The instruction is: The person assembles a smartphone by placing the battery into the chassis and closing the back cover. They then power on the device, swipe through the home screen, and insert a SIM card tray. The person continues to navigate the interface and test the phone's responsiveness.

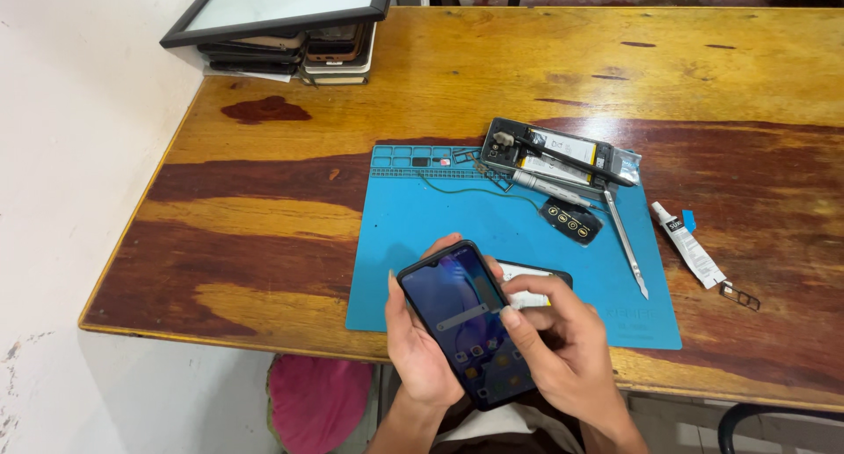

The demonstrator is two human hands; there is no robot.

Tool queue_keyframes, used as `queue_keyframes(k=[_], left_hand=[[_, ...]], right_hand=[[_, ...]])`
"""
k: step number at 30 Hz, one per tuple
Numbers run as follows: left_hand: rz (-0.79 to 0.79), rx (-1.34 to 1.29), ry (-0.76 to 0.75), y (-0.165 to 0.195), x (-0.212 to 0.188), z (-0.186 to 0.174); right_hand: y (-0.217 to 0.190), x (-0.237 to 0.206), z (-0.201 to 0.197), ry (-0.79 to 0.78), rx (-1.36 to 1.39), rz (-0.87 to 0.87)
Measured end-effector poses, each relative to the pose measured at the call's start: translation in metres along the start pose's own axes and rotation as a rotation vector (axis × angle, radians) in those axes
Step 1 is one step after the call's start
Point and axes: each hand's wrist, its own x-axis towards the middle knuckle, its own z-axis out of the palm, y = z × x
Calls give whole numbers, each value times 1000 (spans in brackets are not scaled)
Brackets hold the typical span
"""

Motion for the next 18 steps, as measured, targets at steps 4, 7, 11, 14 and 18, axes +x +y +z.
queue_keyframes(k=[4, 7, 11, 14, 18], left_hand=[[-2, -47, 2, 2, 0, 0], [69, 11, 66, 1, 0, -1], [100, 73, 34, 0, 0, -2], [105, 114, 38, 1, -1, -2], [107, 147, 54, 1, -1, -2]], right_hand=[[2, -1, 4, 131, 66, 63], [2, -2, 6, 77, 123, 0], [1, -2, 6, 60, -50, 2], [0, -2, 7, 64, -101, 12], [-3, -2, 9, 69, -90, 10]])
